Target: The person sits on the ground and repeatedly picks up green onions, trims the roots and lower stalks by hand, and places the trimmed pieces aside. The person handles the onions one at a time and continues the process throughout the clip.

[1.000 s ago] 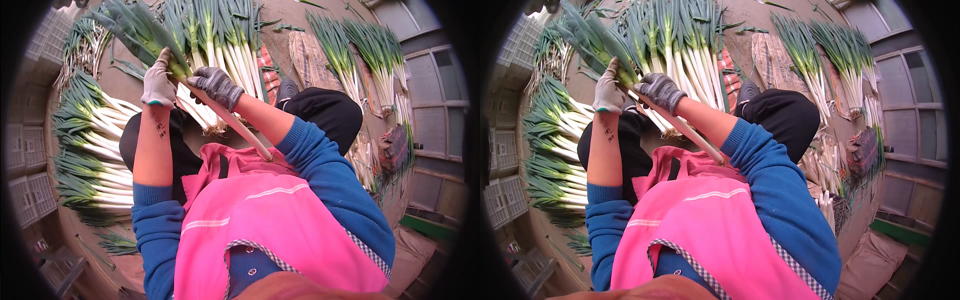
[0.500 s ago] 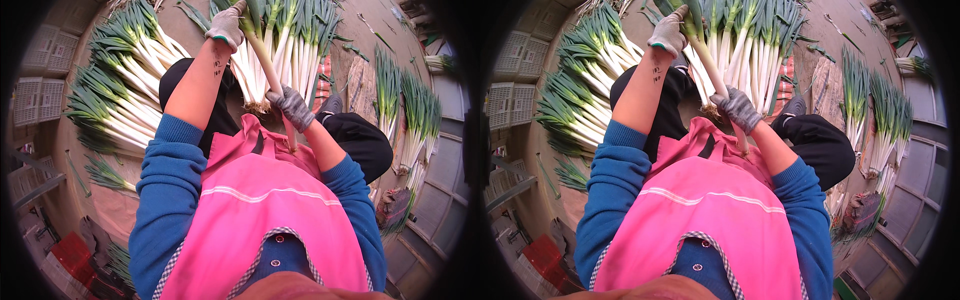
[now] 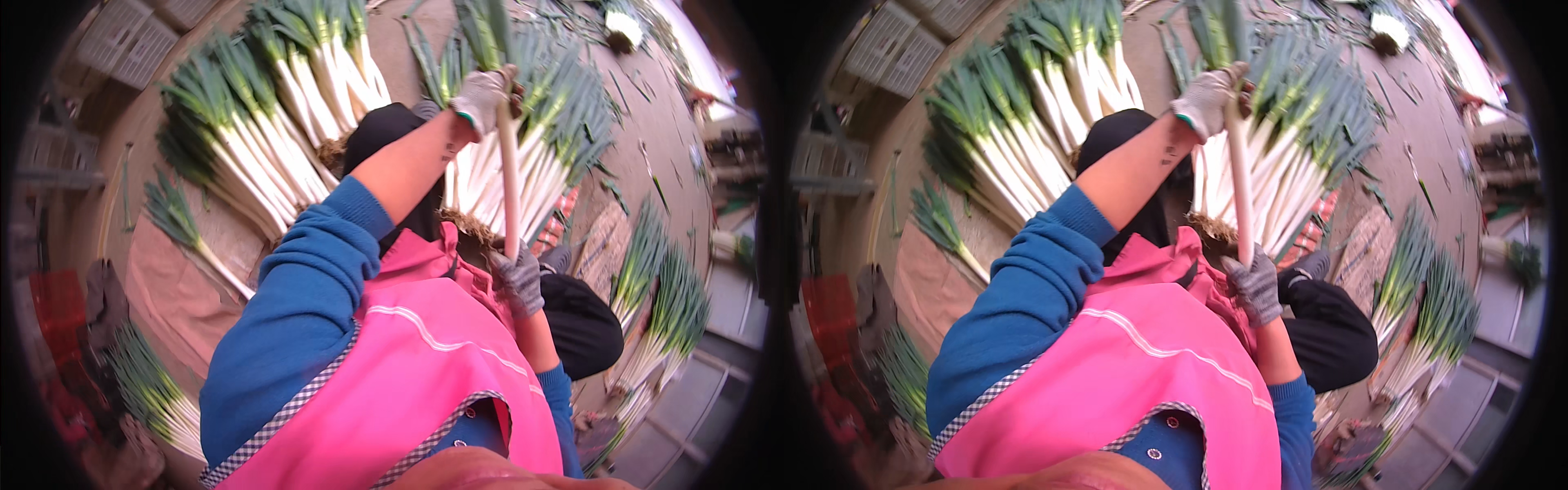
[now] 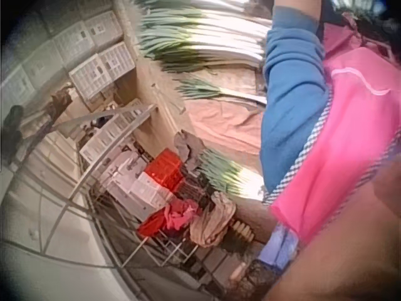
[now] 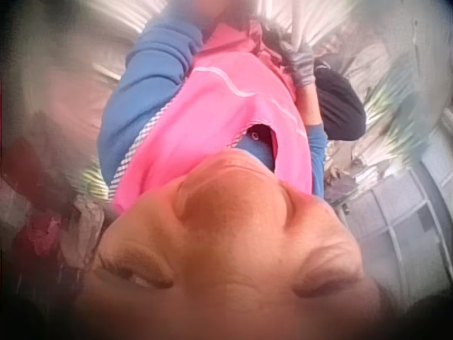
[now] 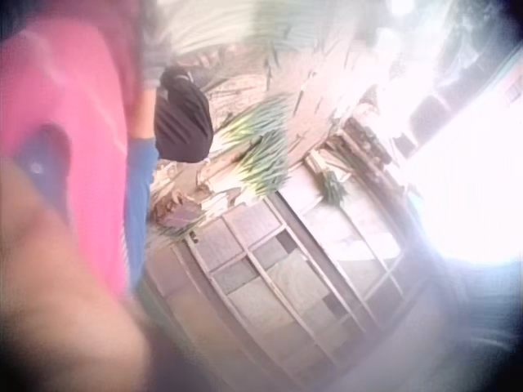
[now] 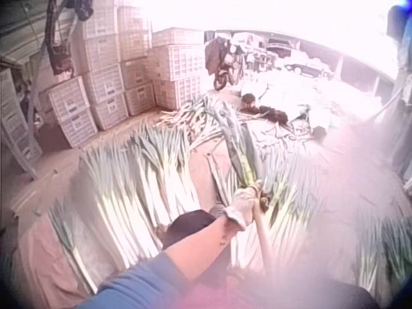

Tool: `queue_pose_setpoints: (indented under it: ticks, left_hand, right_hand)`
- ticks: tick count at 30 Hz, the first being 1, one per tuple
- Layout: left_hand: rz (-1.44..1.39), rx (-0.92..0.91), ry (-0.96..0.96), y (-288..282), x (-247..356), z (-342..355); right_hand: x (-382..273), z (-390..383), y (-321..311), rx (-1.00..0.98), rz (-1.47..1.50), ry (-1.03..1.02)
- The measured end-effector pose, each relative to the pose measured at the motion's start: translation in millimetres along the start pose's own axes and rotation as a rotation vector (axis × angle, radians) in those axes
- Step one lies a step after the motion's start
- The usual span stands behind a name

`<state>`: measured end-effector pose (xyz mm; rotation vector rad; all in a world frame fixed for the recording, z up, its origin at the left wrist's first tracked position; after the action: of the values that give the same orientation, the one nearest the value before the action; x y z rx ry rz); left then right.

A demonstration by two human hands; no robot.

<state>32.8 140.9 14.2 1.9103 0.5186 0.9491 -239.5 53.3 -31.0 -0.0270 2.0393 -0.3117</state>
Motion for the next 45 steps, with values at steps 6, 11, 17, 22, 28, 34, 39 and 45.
queue_pose_setpoints:
  ticks: [6, 11, 17, 22, 28, 34, 39, 45]
  left_hand:
    - [0.038, 0.08, 0.144, 2, 18, -10]
    - [-0.052, 0.02, 0.303, 6, 26, -43]
    - [-0.125, 0.064, 0.506, -14, 45, -107]
    - [-0.133, 0.239, 0.75, -59, 113, -165]
    - [-0.189, 0.404, 1.002, -98, 172, -262]
    - [-0.211, 0.376, 1.103, -147, 200, -322]
    - [0.083, 0.71, 1.219, -229, 245, -360]
    - [0.146, 0.95, 1.004, -410, 249, -447]
  right_hand:
    - [2, -16, 7, 0.048, -0.179, -0.066]
    - [2, -8, 11, 0.159, -0.308, -0.219]
    - [-26, -18, 23, -0.061, -0.144, -0.372]
    - [-37, -32, 45, -0.352, -0.048, -0.299]
    - [-63, -20, 82, -0.541, -0.158, -0.394]
    - [-68, -21, 86, -0.637, -0.348, -0.512]
    - [-70, -7, 40, -0.32, -0.462, -0.431]
    - [-62, 15, -7, -0.02, -0.432, -0.373]
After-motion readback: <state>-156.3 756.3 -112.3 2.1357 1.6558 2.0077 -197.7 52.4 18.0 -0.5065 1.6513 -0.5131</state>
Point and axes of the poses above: each hand's wrist, its own z-axis towards the middle knuckle, its own y-axis out of the palm, x = y × z, the point moved 1 cm from there along z, towards the middle knuckle, and after that the axes turned 5 degrees about -z, right-handed, at the moved point
